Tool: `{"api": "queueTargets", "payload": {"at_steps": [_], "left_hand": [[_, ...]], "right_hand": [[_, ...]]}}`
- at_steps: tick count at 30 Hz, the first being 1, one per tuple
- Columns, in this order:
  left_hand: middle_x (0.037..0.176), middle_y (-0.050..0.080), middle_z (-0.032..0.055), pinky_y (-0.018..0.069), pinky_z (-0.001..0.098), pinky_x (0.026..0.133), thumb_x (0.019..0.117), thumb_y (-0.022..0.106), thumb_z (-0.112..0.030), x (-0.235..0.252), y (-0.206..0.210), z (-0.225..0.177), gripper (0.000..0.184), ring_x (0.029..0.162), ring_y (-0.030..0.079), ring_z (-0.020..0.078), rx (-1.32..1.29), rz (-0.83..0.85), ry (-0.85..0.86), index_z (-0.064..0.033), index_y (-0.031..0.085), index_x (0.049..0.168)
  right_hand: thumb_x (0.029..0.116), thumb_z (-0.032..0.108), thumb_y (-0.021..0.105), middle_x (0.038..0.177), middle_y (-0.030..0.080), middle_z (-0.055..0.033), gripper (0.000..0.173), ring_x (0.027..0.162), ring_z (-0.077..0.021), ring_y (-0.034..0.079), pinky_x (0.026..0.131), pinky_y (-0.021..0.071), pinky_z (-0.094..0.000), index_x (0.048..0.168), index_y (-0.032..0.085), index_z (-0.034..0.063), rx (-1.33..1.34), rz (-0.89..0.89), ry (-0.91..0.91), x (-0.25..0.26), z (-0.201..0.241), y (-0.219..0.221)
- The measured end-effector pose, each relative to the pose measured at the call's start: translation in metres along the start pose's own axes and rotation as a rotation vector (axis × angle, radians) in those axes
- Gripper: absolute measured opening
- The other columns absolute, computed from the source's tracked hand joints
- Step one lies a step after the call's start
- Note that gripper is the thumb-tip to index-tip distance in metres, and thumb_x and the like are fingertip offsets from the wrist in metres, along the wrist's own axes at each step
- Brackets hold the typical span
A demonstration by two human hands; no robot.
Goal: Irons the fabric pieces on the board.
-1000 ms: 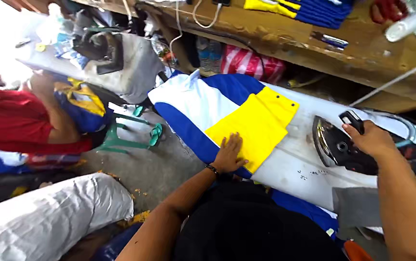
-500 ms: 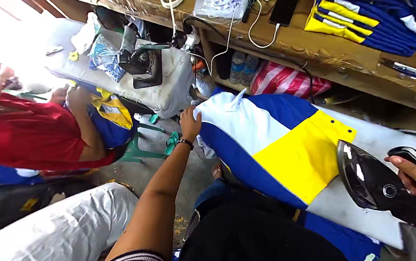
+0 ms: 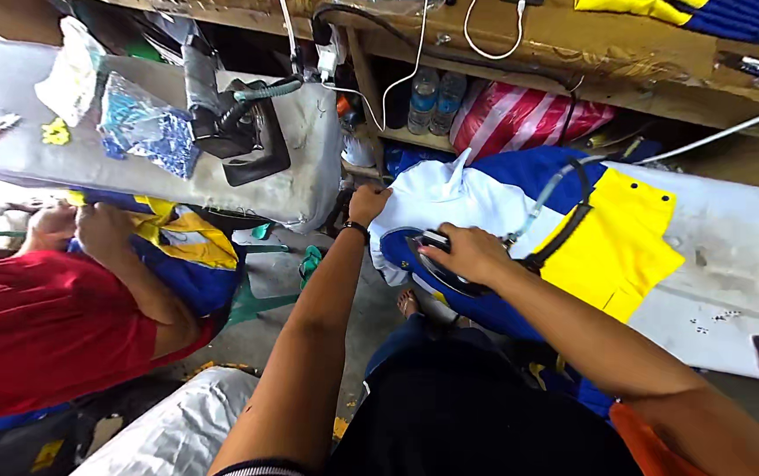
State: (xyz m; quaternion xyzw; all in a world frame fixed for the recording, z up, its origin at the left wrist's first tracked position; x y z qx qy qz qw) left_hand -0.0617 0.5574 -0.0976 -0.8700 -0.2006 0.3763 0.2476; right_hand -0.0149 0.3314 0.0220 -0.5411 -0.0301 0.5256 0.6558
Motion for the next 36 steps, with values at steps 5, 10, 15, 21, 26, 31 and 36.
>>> {"api": "queueTargets", "payload": {"at_steps": [5, 10, 15, 21, 26, 31, 36], "left_hand": [[0.12, 0.069, 0.0238, 0.0437, 0.0632, 0.105, 0.1017, 0.064, -0.036, 0.008, -0.002, 0.009, 0.041, 0.12, 0.063, 0.0397, -0.132, -0.008, 0.014, 0.0002, 0.07, 0.119], [0.109, 0.072, 0.0202, 0.0481, 0.0601, 0.098, 0.0977, 0.07, -0.033, 0.008, -0.008, 0.012, 0.035, 0.108, 0.067, 0.0353, -0.206, -0.036, 0.047, -0.0002, 0.072, 0.11], [0.112, 0.07, 0.0232, 0.0476, 0.0577, 0.1, 0.1001, 0.068, -0.027, 0.009, -0.011, 0.01, 0.033, 0.109, 0.066, 0.0344, -0.268, 0.026, 0.064, 0.0028, 0.072, 0.112], [0.119, 0.069, 0.0226, 0.0451, 0.054, 0.105, 0.1106, 0.046, -0.032, 0.014, -0.017, 0.015, 0.044, 0.116, 0.064, 0.0324, -0.32, 0.009, 0.01, 0.0039, 0.07, 0.116], [0.126, 0.069, 0.0189, 0.0449, 0.0443, 0.109, 0.1117, 0.042, -0.028, 0.006, -0.021, 0.023, 0.044, 0.121, 0.064, 0.026, -0.457, -0.04, 0.064, 0.0072, 0.064, 0.125], [0.124, 0.068, 0.0235, 0.0433, 0.0569, 0.107, 0.1089, 0.049, -0.036, -0.004, -0.01, 0.04, 0.044, 0.122, 0.062, 0.0351, -0.295, -0.012, 0.037, 0.002, 0.069, 0.121], [0.119, 0.069, 0.0252, 0.0425, 0.0645, 0.104, 0.1063, 0.054, -0.042, -0.006, -0.005, 0.029, 0.046, 0.119, 0.063, 0.0407, -0.147, 0.03, 0.029, -0.001, 0.072, 0.118]], "right_hand": [[0.1004, 0.061, 0.055, 0.094, 0.069, -0.0205, 0.058, 0.094, -0.0422, 0.069, 0.076, 0.0519, -0.0632, 0.121, 0.064, 0.0068, 0.053, 0.019, 0.001, 0.038, 0.03, -0.012], [0.0995, 0.059, 0.058, 0.075, 0.064, -0.0127, 0.05, 0.071, -0.0338, 0.066, 0.061, 0.0511, -0.0573, 0.109, 0.065, 0.0109, 0.066, -0.067, 0.043, 0.006, -0.016, 0.0], [0.0999, 0.059, 0.058, 0.09, 0.068, -0.0209, 0.057, 0.088, -0.0417, 0.068, 0.074, 0.0512, -0.0637, 0.114, 0.066, 0.0042, 0.115, -0.014, 0.095, 0.025, 0.006, -0.01], [0.1021, 0.059, 0.053, 0.102, 0.068, -0.0224, 0.06, 0.1, -0.0413, 0.067, 0.081, 0.051, -0.0634, 0.119, 0.063, 0.0019, 0.154, -0.044, 0.099, 0.076, 0.051, -0.028], [0.1021, 0.058, 0.054, 0.1, 0.067, -0.0251, 0.063, 0.097, -0.0442, 0.067, 0.08, 0.0505, -0.0657, 0.118, 0.063, -0.0017, 0.194, -0.071, 0.146, 0.051, 0.009, -0.027], [0.1018, 0.056, 0.057, 0.082, 0.064, -0.0217, 0.056, 0.072, -0.0395, 0.065, 0.065, 0.0523, -0.0616, 0.11, 0.064, 0.0006, 0.237, -0.133, 0.223, -0.002, -0.064, -0.017], [0.0996, 0.05, 0.064, 0.077, 0.063, -0.0147, 0.044, 0.071, -0.0332, 0.064, 0.065, 0.051, -0.0581, 0.106, 0.066, 0.0072, 0.202, -0.058, 0.165, -0.031, -0.078, -0.006]]}}
Point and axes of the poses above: each hand's wrist, its own x-axis towards the middle knuckle, its own y-axis out of the palm, z = x × y, the point moved 6 cm from there along x, towards the middle knuckle
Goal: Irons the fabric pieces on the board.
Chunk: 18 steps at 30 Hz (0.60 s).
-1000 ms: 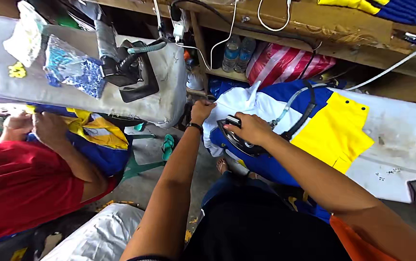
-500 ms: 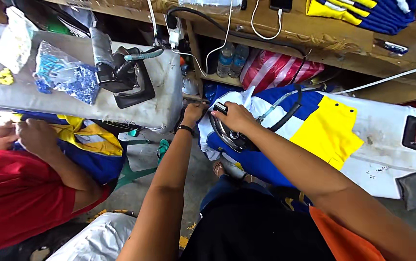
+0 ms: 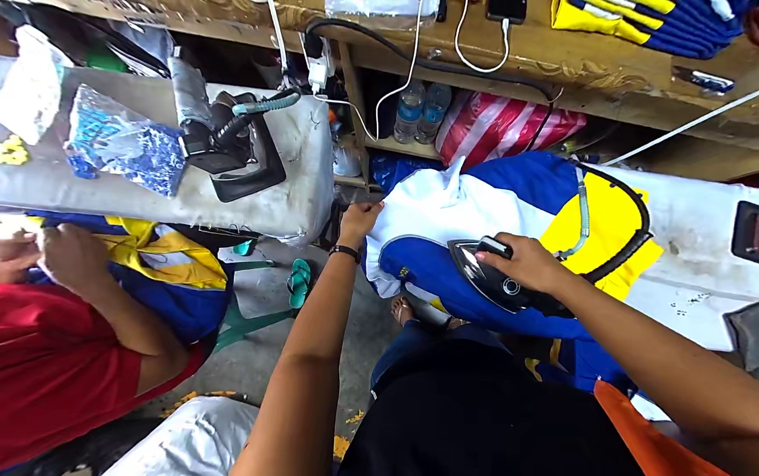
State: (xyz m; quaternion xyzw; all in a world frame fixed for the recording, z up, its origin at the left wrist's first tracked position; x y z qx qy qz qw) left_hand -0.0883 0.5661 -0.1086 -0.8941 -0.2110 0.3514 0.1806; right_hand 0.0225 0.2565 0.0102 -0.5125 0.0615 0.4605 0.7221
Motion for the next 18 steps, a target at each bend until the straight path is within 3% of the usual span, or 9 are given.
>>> {"api": "queueTargets", "payload": {"at_steps": [4, 9, 12, 16, 18], "left_hand": [[0.115, 0.07, 0.0248, 0.0449, 0.0646, 0.101, 0.1032, 0.061, -0.035, 0.007, 0.001, -0.007, 0.039, 0.114, 0.064, 0.0409, 0.073, 0.006, 0.018, 0.0004, 0.072, 0.114], [0.116, 0.069, 0.0263, 0.0436, 0.0653, 0.102, 0.1013, 0.065, -0.03, 0.007, -0.003, -0.013, 0.035, 0.117, 0.063, 0.0421, 0.054, -0.016, 0.006, 0.0025, 0.072, 0.114], [0.115, 0.069, 0.0256, 0.0441, 0.0647, 0.101, 0.1015, 0.065, -0.029, 0.008, -0.003, -0.012, 0.034, 0.115, 0.063, 0.041, 0.06, -0.018, 0.004, 0.0022, 0.072, 0.113], [0.115, 0.07, 0.025, 0.0447, 0.0643, 0.101, 0.1014, 0.065, -0.03, 0.009, -0.003, -0.01, 0.035, 0.115, 0.064, 0.0408, 0.05, -0.011, -0.004, 0.002, 0.072, 0.114], [0.115, 0.07, 0.0245, 0.045, 0.0632, 0.101, 0.1012, 0.065, -0.031, 0.01, -0.002, -0.009, 0.035, 0.114, 0.064, 0.0396, 0.043, -0.004, -0.006, 0.0015, 0.072, 0.114]], "right_hand": [[0.098, 0.057, 0.063, 0.083, 0.068, -0.0142, 0.048, 0.08, -0.0356, 0.068, 0.069, 0.0528, -0.0603, 0.113, 0.067, 0.0108, -0.155, 0.054, -0.099, 0.006, 0.052, 0.023], [0.1011, 0.061, 0.054, 0.097, 0.069, -0.0212, 0.06, 0.097, -0.0415, 0.068, 0.078, 0.0515, -0.063, 0.118, 0.063, 0.0041, -0.119, 0.141, -0.122, 0.046, 0.124, 0.029], [0.1016, 0.059, 0.054, 0.094, 0.067, -0.0203, 0.058, 0.093, -0.0399, 0.067, 0.076, 0.0514, -0.0615, 0.114, 0.062, 0.0028, -0.099, 0.155, -0.112, 0.049, 0.118, 0.024], [0.1003, 0.056, 0.059, 0.075, 0.063, -0.0133, 0.049, 0.072, -0.0333, 0.065, 0.062, 0.0506, -0.0557, 0.103, 0.064, 0.0067, -0.092, 0.045, -0.133, 0.024, 0.071, 0.021], [0.0999, 0.057, 0.059, 0.076, 0.063, -0.0114, 0.048, 0.072, -0.0314, 0.066, 0.063, 0.0508, -0.0542, 0.103, 0.065, 0.0088, -0.11, 0.054, -0.126, 0.02, 0.062, 0.021]]}}
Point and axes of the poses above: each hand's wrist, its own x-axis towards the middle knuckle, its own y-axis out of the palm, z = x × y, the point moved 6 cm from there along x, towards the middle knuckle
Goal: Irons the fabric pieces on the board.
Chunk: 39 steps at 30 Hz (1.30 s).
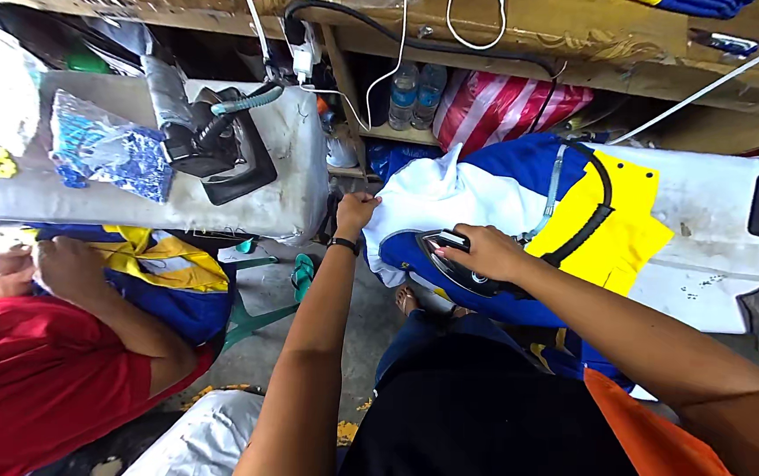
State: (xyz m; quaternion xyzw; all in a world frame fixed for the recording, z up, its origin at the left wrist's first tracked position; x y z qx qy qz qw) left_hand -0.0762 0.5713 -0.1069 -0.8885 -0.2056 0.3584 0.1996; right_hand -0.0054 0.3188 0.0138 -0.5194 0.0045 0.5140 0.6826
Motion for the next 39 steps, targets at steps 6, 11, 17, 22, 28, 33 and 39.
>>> {"api": "queueTargets", "payload": {"at_steps": [6, 11, 17, 22, 28, 33, 39], "left_hand": [[0.121, 0.068, 0.026, 0.0437, 0.0642, 0.104, 0.1081, 0.048, -0.042, -0.002, -0.01, 0.002, 0.05, 0.119, 0.063, 0.0406, -0.091, -0.112, 0.016, 0.0012, 0.07, 0.121], [0.127, 0.068, 0.0209, 0.0416, 0.0593, 0.106, 0.1115, 0.036, -0.036, -0.018, -0.029, -0.008, 0.05, 0.123, 0.06, 0.0353, -0.195, -0.289, 0.061, -0.0006, 0.069, 0.124], [0.122, 0.069, 0.0181, 0.045, 0.0473, 0.103, 0.1108, 0.041, -0.026, -0.044, -0.028, 0.016, 0.041, 0.115, 0.063, 0.0253, -0.283, -0.328, 0.105, 0.0023, 0.068, 0.121], [0.125, 0.067, 0.0194, 0.0437, 0.0429, 0.105, 0.1104, 0.041, -0.022, -0.062, -0.032, 0.036, 0.038, 0.117, 0.06, 0.0229, -0.338, -0.327, 0.088, 0.0042, 0.066, 0.124], [0.125, 0.067, 0.0174, 0.0424, 0.0395, 0.106, 0.1096, 0.046, -0.022, -0.063, -0.037, 0.027, 0.035, 0.119, 0.059, 0.0188, -0.341, -0.363, 0.105, 0.0041, 0.066, 0.122], [0.12, 0.068, 0.0151, 0.0441, 0.0332, 0.102, 0.1094, 0.047, -0.02, -0.064, -0.032, 0.006, 0.034, 0.111, 0.06, 0.0121, -0.328, -0.344, 0.18, 0.0045, 0.067, 0.121], [0.125, 0.066, 0.0184, 0.0431, 0.0328, 0.104, 0.1088, 0.044, -0.015, -0.068, -0.012, -0.015, 0.034, 0.115, 0.059, 0.0141, -0.3, -0.299, 0.233, 0.0078, 0.065, 0.123]], "right_hand": [[0.1, 0.062, 0.055, 0.098, 0.069, -0.0223, 0.062, 0.097, -0.0424, 0.068, 0.079, 0.0518, -0.0634, 0.114, 0.065, 0.0024, 0.03, 0.016, 0.027, 0.044, 0.056, -0.011], [0.1019, 0.059, 0.054, 0.105, 0.068, -0.0219, 0.061, 0.105, -0.04, 0.067, 0.082, 0.0519, -0.0611, 0.117, 0.064, 0.0009, 0.065, -0.019, 0.026, 0.075, 0.077, -0.025], [0.1014, 0.058, 0.055, 0.098, 0.067, -0.024, 0.061, 0.096, -0.0438, 0.067, 0.078, 0.0511, -0.0651, 0.113, 0.064, -0.0013, 0.125, -0.084, 0.101, 0.033, 0.0, -0.029], [0.1012, 0.054, 0.059, 0.086, 0.064, -0.0228, 0.056, 0.083, -0.0423, 0.065, 0.072, 0.0498, -0.0643, 0.108, 0.064, -0.0013, 0.157, -0.128, 0.191, -0.029, -0.088, -0.028], [0.0984, 0.048, 0.067, 0.07, 0.063, -0.0095, 0.038, 0.062, -0.0288, 0.064, 0.055, 0.05, -0.0535, 0.102, 0.069, 0.0107, 0.112, -0.188, 0.129, -0.087, -0.11, -0.009], [0.0961, 0.057, 0.065, 0.082, 0.069, -0.0136, 0.05, 0.08, -0.0361, 0.07, 0.069, 0.0538, -0.0606, 0.112, 0.069, 0.0099, 0.042, -0.123, 0.081, -0.064, -0.05, 0.013], [0.101, 0.059, 0.055, 0.098, 0.07, -0.0198, 0.058, 0.097, -0.0403, 0.069, 0.079, 0.0526, -0.0617, 0.118, 0.065, 0.0042, 0.128, -0.034, 0.041, -0.002, 0.023, -0.003]]}}
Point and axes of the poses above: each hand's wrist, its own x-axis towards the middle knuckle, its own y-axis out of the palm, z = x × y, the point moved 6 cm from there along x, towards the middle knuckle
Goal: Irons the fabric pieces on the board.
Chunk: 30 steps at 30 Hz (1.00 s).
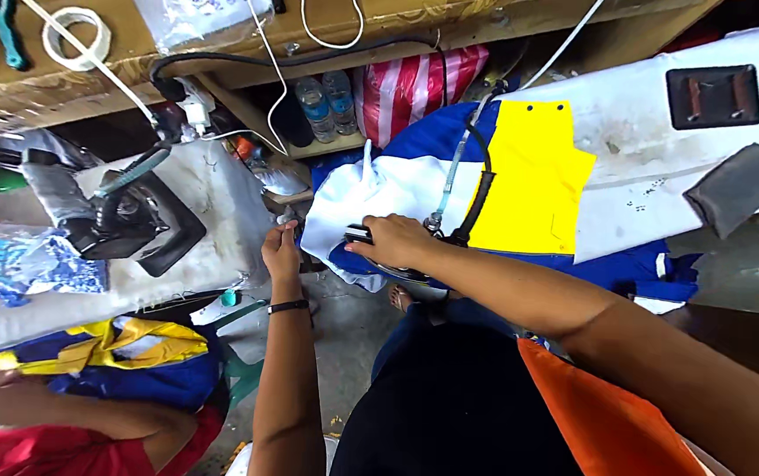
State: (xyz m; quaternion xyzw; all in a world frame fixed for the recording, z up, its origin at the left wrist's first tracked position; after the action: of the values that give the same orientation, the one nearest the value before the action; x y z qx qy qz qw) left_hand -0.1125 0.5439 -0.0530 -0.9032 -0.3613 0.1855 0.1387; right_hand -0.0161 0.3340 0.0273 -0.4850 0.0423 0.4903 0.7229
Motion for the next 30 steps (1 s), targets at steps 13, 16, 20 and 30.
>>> {"api": "queueTargets", "payload": {"at_steps": [13, 16, 20, 30], "left_hand": [[0.124, 0.067, 0.0093, 0.0462, 0.0371, 0.094, 0.1088, 0.047, -0.026, -0.035, -0.089, 0.081, 0.034, 0.106, 0.06, 0.0135, -0.044, -0.207, -0.228, -0.0002, 0.066, 0.121], [0.126, 0.067, 0.011, 0.0458, 0.0394, 0.096, 0.1079, 0.048, -0.025, -0.03, -0.074, 0.069, 0.035, 0.111, 0.06, 0.0147, -0.007, -0.159, -0.181, 0.0009, 0.066, 0.122], [0.128, 0.066, 0.0135, 0.0467, 0.0379, 0.104, 0.107, 0.049, -0.023, -0.011, -0.033, 0.035, 0.036, 0.116, 0.061, 0.0144, 0.053, -0.008, 0.005, 0.0046, 0.063, 0.125], [0.13, 0.064, 0.0135, 0.0467, 0.0341, 0.106, 0.1088, 0.047, -0.027, -0.026, 0.02, 0.001, 0.039, 0.117, 0.061, 0.0109, 0.115, 0.042, 0.084, 0.0032, 0.061, 0.129]], "right_hand": [[0.0982, 0.057, 0.062, 0.073, 0.063, -0.0103, 0.048, 0.07, -0.031, 0.065, 0.061, 0.0504, -0.0539, 0.105, 0.066, 0.0094, -0.024, -0.095, 0.121, -0.074, -0.11, -0.004], [0.098, 0.06, 0.06, 0.087, 0.068, -0.0188, 0.058, 0.086, -0.0405, 0.068, 0.073, 0.0515, -0.0626, 0.113, 0.066, 0.0046, 0.007, -0.021, 0.077, -0.048, -0.069, -0.002], [0.0983, 0.058, 0.061, 0.097, 0.071, -0.0194, 0.058, 0.096, -0.0394, 0.07, 0.079, 0.0534, -0.0626, 0.116, 0.067, 0.0032, 0.067, -0.023, -0.029, -0.01, -0.007, 0.005], [0.101, 0.052, 0.061, 0.095, 0.07, -0.0175, 0.051, 0.092, -0.0368, 0.07, 0.077, 0.0547, -0.0589, 0.118, 0.064, 0.0034, 0.056, -0.027, -0.001, -0.08, -0.095, -0.005]]}}
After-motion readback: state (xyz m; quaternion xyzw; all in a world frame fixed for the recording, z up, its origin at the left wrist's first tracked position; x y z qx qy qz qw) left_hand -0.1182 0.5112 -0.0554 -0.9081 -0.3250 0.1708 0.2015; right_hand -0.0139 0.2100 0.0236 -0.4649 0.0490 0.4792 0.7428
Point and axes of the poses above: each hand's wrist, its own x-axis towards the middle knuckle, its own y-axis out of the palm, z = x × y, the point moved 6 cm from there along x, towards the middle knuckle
